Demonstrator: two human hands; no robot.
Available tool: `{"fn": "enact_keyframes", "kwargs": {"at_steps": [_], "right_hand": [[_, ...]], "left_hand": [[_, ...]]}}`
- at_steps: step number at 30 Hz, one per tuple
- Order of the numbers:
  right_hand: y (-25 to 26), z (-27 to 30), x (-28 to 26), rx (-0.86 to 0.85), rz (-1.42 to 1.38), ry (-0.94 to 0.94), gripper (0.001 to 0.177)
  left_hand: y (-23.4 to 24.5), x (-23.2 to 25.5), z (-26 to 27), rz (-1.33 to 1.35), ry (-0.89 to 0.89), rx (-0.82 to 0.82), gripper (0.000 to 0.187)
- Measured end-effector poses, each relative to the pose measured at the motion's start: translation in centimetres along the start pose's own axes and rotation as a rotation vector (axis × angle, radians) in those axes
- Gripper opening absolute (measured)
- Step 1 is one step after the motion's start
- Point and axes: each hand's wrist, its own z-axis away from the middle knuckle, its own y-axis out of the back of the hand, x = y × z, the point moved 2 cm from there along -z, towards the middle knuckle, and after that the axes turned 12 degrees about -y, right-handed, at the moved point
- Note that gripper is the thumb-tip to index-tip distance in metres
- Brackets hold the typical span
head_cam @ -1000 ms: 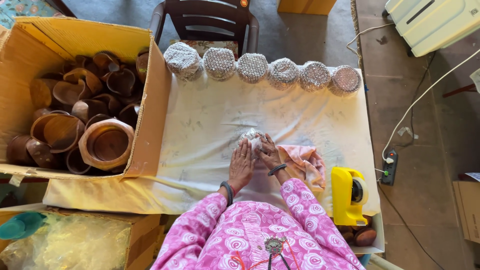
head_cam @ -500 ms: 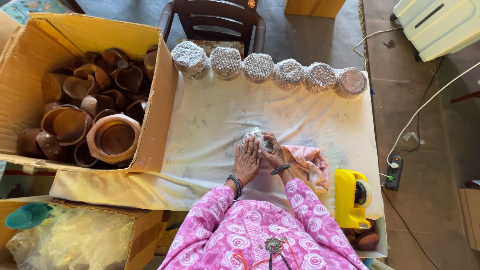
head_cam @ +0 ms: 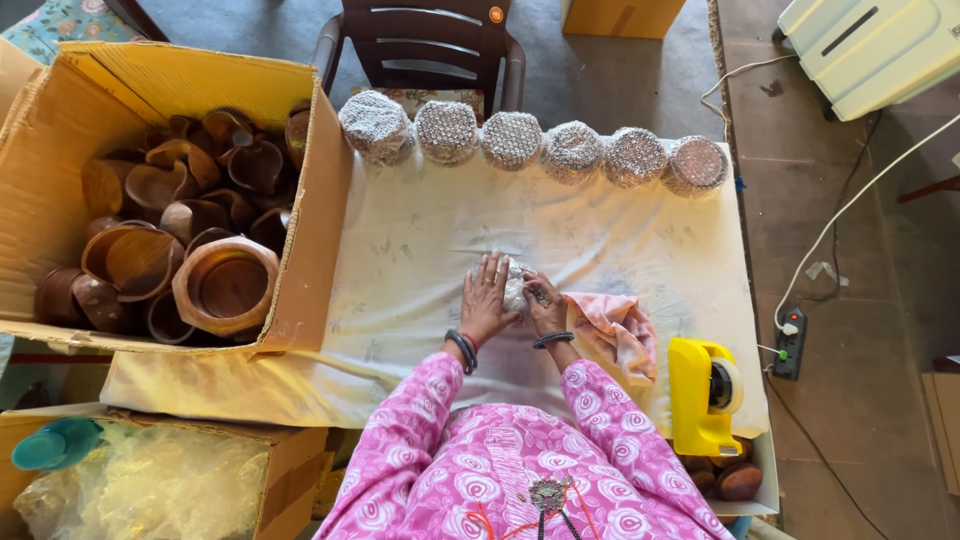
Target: The person wraps individual pottery cups in bubble wrap and packs them into a box, then places clay lids into a separate bucket.
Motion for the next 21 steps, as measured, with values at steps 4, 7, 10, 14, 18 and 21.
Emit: {"fn": "enact_keyframes", "kwargs": {"at_steps": [4,7,10,14,18,21], "right_hand": [[-0.1,0.1,0.2,-0.024,-0.027,0.023,0.012],[0.0,0.0,0.9,-0.038,-0.063,0.015,0.011],[0.4,0.6,-0.6,0.004,-0.096,-0.010,0.011],[0.9,1.0,-2.4,0.071,-0.027,0.033,0.011],[0.8,-0.2,-2.2,0.133,0.203,-0.020,0.014],[0.9,-0.5,-3.0,0.137,0.295,0.035,0.014]], "left_hand": [[2.0,-0.3,-2.0,0.025,-0.017,-0.168,0.119],[0.2,-1.6,-1.7,0.046,-0.047,-0.174,0.103],[0.0,-1.4,-0.4,0.083,-0.093,-0.032,0.092],[-0.4,-1.1,0.1,0.099,-0.093,0.033,0.087],[-0.4,-1.3,-0.2,0.146,-0.033,0.029,0.084],[-0.6,-1.4,-0.2,0.174,-0.021,0.043,0.085]]}}
